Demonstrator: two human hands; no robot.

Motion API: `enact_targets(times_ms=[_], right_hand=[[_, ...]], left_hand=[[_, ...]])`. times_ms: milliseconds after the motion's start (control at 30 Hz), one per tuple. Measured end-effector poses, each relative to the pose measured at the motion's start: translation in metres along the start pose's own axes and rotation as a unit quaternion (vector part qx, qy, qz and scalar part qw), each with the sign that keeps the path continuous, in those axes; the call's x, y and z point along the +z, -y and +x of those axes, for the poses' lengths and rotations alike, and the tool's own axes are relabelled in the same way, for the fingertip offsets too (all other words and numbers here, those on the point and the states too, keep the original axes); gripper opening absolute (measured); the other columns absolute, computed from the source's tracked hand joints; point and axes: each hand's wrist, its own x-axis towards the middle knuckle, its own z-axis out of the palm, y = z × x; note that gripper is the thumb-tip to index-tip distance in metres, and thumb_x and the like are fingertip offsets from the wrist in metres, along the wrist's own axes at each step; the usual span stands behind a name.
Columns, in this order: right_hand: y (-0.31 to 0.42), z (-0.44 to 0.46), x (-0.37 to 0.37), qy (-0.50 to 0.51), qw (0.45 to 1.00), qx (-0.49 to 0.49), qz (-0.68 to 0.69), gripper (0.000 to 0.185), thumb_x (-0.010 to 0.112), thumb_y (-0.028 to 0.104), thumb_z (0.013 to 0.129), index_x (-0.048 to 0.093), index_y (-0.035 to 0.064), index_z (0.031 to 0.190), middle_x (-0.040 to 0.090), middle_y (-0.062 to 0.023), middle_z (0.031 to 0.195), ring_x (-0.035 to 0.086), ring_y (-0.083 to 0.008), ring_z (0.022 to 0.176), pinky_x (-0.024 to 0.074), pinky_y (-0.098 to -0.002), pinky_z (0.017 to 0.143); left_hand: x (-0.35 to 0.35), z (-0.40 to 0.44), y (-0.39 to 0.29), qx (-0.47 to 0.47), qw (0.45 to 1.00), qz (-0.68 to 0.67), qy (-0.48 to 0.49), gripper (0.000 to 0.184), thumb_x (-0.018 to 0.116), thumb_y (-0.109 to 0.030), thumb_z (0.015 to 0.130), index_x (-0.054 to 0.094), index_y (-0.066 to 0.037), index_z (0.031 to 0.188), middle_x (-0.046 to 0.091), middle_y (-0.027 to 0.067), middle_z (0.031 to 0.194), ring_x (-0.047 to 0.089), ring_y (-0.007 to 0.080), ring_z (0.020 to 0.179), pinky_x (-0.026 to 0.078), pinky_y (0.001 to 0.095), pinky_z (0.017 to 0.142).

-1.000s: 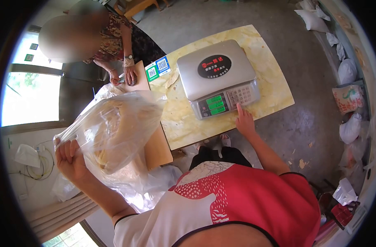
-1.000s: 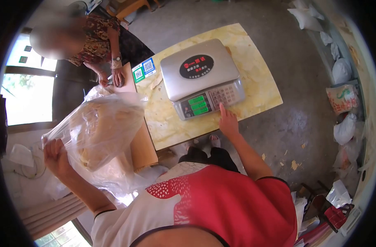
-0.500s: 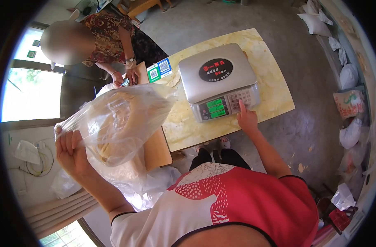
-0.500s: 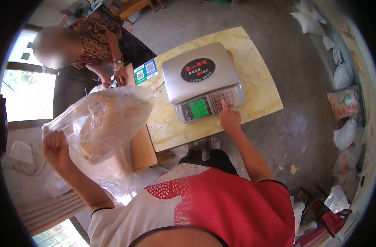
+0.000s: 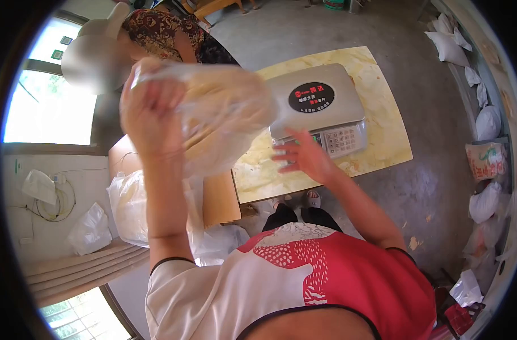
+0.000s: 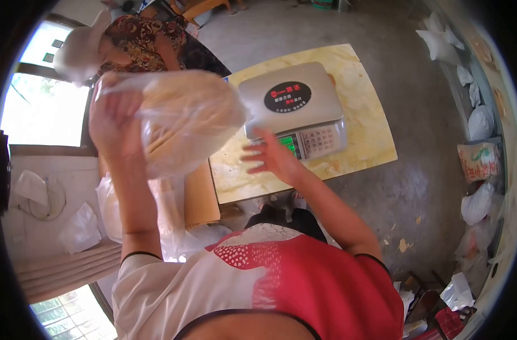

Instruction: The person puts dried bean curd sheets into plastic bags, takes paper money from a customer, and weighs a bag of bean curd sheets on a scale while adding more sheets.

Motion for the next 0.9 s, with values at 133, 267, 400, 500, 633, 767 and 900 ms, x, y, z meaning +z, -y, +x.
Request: enact_targets(times_ms=[133, 267, 400, 500, 633, 767, 900], right_hand=[[0.067, 0.017, 0.045, -0.054, 0.986, -0.037, 0.153, 0.075, 0.036, 0.066, 0.088, 0.030, 0.0117, 0.139, 0.045, -0.0187, 0.131, 0.052, -0.0343, 0.114, 0.0467, -0.0490, 0.089], [0.074, 0.037, -0.028, -0.024, 0.976, -0.135, 0.170, 0.075, 0.039, 0.069, 0.084, 0.039, 0.0131, 0.134, 0.049, -0.0124, 0.126, 0.053, -0.0308, 0.111, 0.0489, -0.0486, 0.086], [0.076, 0.036, -0.070, -0.060, 0.943, -0.236, 0.226, 0.057, 0.040, 0.055, 0.089, 0.048, 0.0117, 0.125, 0.056, -0.0078, 0.116, 0.056, -0.0261, 0.104, 0.0508, -0.0425, 0.083], [0.044, 0.028, -0.124, -0.148, 0.927, -0.251, 0.237, 0.048, 0.043, 0.047, 0.091, 0.051, 0.0096, 0.120, 0.058, -0.0079, 0.113, 0.057, -0.0245, 0.101, 0.0509, -0.0409, 0.082], [0.027, 0.017, -0.179, -0.295, 0.905, -0.287, 0.109, 0.038, 0.048, 0.037, 0.091, 0.054, 0.0076, 0.114, 0.060, -0.0086, 0.108, 0.059, -0.0228, 0.098, 0.0506, -0.0406, 0.082], [0.007, -0.052, -0.173, -0.359, 0.923, -0.118, 0.070, 0.031, 0.053, 0.031, 0.089, 0.055, 0.0069, 0.109, 0.062, -0.0096, 0.103, 0.061, -0.0207, 0.094, 0.0508, -0.0392, 0.078], [-0.034, -0.130, -0.192, -0.379, 0.911, -0.140, 0.083, 0.030, 0.056, 0.027, 0.089, 0.056, 0.0048, 0.109, 0.062, -0.0121, 0.102, 0.061, -0.0205, 0.093, 0.0510, -0.0347, 0.074]], left_hand=[[0.059, -0.013, 0.038, -0.008, 0.998, 0.039, 0.051, 0.016, 0.056, -0.016, 0.086, 0.058, -0.001, 0.089, 0.042, -0.0025, 0.062, 0.038, 0.0065, 0.052, 0.035, 0.0242, 0.051], [0.084, -0.042, 0.107, 0.009, 0.933, 0.260, 0.250, 0.008, 0.049, -0.004, 0.088, 0.056, -0.002, 0.093, 0.051, -0.0017, 0.076, 0.042, 0.0059, 0.057, 0.032, 0.0190, 0.051], [0.083, -0.078, 0.160, -0.200, 0.944, 0.164, 0.207, 0.008, 0.052, -0.002, 0.086, 0.057, -0.003, 0.092, 0.051, -0.0005, 0.073, 0.048, 0.0066, 0.064, 0.040, 0.0222, 0.055], [0.076, -0.106, 0.202, -0.074, 0.917, 0.245, 0.306, 0.014, 0.053, -0.002, 0.086, 0.058, -0.004, 0.099, 0.053, 0.0001, 0.072, 0.053, 0.0081, 0.069, 0.044, 0.0239, 0.061], [0.046, -0.129, 0.245, -0.200, 0.868, 0.308, 0.334, 0.024, 0.054, -0.003, 0.086, 0.057, -0.004, 0.109, 0.060, 0.0021, 0.081, 0.056, 0.0099, 0.076, 0.045, 0.0248, 0.069], [0.021, -0.141, 0.243, -0.256, 0.842, 0.357, 0.313, 0.033, 0.059, -0.005, 0.082, 0.055, -0.006, 0.115, 0.064, 0.0108, 0.094, 0.060, 0.0151, 0.083, 0.046, 0.0281, 0.074], [-0.004, -0.145, 0.194, -0.175, 0.851, 0.347, 0.352, 0.046, 0.059, -0.006, 0.084, 0.049, -0.010, 0.129, 0.059, 0.0082, 0.117, 0.055, 0.0165, 0.109, 0.042, 0.0303, 0.093]])
